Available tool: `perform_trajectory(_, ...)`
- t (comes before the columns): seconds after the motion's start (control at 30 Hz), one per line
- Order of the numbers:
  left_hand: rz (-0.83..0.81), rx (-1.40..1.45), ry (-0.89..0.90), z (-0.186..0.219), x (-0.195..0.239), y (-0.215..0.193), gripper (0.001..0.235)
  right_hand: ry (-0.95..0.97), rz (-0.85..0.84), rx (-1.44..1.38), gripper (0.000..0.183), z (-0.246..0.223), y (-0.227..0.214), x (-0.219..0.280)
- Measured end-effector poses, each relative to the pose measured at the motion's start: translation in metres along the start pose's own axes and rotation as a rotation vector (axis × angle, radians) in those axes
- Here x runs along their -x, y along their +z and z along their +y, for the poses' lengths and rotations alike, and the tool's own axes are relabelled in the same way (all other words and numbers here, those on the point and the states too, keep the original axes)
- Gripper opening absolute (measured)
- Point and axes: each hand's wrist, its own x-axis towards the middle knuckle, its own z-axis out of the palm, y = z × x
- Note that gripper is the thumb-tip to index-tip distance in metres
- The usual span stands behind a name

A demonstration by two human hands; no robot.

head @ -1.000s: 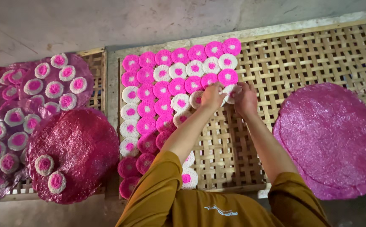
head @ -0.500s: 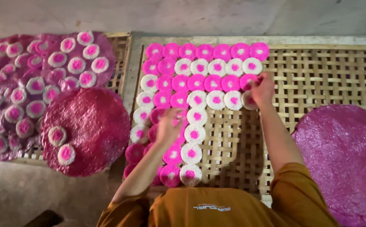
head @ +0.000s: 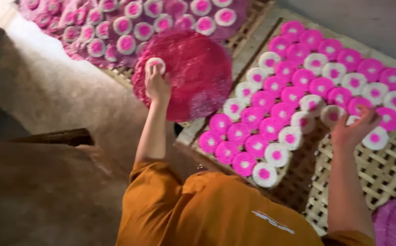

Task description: The person arranges pink and white circular decorative items on a woven bamboo tray. They pick up the circles one by one and place them in rows, occasionally adjusting the position of the circles and the pink glittery base sheet.

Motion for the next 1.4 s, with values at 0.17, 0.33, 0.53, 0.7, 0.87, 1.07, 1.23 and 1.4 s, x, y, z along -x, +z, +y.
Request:
perform_trajectory(0.17,-0.199,-0.252,-0.098,-0.054,-0.025,0.025,0.045,-0.236,-0.096,-0.087,0.026,-0.128,0.028,0.050)
perform_trajectory(0.33,-0.307,-0.242,-0.282,-0.085,-0.045,0.016,0.022,-0.198,-0.160,-0.218,0.027,-0.205,0.039,0.080)
perform_trajectory(0.53,-0.392,1.312,-0.413,-0.043,-0.036,0.024,0.021,0.384,-0.500,-0.767,0.030,-0.245,0.065,0.105)
perform_trajectory(0.7,-0.873,1.212,-0.442,0.099,0.083,0.042,0.025,0.712,-0.563,-1.376,0.029,-0.230,0.087,0.129)
perform_trajectory(0.87,-1.228,1.295,-0.226,0.160,0.126,0.003,0.020,0.709,-0.437,-1.354,0.024,-0.149,0.060,0.143)
perform_trajectory(1.07,-0.529,0.117,0.024,0.051,0.043,-0.045,0.058,1.038,0.107,-0.980,0.033,-0.024,-0.010,0.094)
perform_trajectory(1.23,-0.702,-0.205,-0.134,-0.028,0.018,-0.044,0.075,0.653,0.035,-1.013,0.027,0.015,-0.002,0.069)
perform_trajectory(1.4,-0.586,-0.279,-0.116,-0.058,0.017,-0.028,0.075,0.404,-0.031,-0.164,0.034,0.000,0.008,0.067)
